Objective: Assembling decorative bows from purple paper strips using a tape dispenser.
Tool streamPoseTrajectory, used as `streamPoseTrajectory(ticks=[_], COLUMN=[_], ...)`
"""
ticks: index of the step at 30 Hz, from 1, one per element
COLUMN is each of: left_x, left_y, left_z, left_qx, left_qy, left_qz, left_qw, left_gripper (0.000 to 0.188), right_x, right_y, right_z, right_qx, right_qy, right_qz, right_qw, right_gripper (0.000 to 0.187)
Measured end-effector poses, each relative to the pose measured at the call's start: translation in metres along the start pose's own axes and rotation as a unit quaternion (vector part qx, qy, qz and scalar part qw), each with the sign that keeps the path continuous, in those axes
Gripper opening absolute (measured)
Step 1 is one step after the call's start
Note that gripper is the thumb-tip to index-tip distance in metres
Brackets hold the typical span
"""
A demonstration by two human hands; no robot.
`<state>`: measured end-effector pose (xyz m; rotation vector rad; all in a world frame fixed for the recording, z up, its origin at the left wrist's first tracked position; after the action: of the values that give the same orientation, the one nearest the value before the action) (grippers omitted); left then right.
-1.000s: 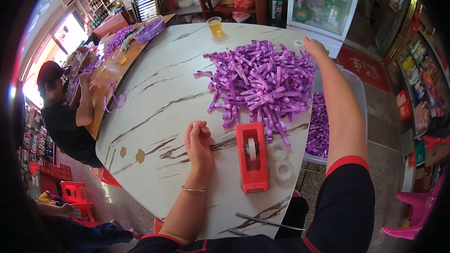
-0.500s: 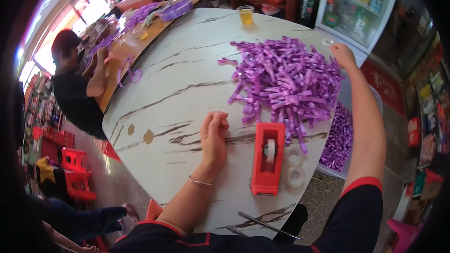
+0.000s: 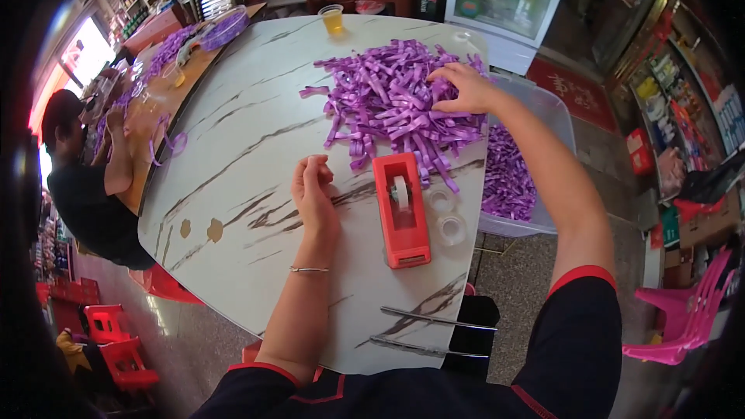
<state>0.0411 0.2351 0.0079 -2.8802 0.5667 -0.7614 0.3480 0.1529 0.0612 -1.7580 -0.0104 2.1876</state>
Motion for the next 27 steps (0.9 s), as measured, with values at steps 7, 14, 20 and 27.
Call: streamPoseTrajectory(ticks=[7, 14, 20, 27], left_x=[-0.003, -0.007, -0.004, -0.001], left_y=[0.001, -0.002, -0.003, -0.004], left_z=[0.001, 0.003, 0.002, 0.007], left_qx=[0.025, 0.02, 0.032, 0.018], left_qy=[0.015, 0.018, 0.003, 0.006], left_qz=[0.0, -0.003, -0.001, 0.0], left_qw=[1.0, 1.0, 0.999, 1.0], left_gripper=[0.019, 0.018, 0.018, 0.019], right_x=[0.005, -0.034, -0.049, -0.028], right_y=[0.029, 0.085, 0.073, -0.011], right_z=[-0.027, -0.065, -0.088, -0.126], right_qx=[0.044, 0.112, 0.123, 0.278], right_qy=[-0.052, 0.007, 0.042, -0.037], right_qz=[-0.039, -0.017, -0.01, -0.156], right_qw=[0.997, 0.994, 0.991, 0.947], right_gripper=[0.044, 0.036, 0.032, 0.033])
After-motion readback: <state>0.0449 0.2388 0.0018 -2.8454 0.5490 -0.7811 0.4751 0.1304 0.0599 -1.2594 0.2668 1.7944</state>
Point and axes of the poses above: each hand's wrist, its own y-axis away from the middle knuckle, its own x-axis out of the palm, z = x × y, the point moved 4 cm from there along -y, towards the middle knuckle, and after that the axes turned 8 degrees about x, right-handed, at the moved point
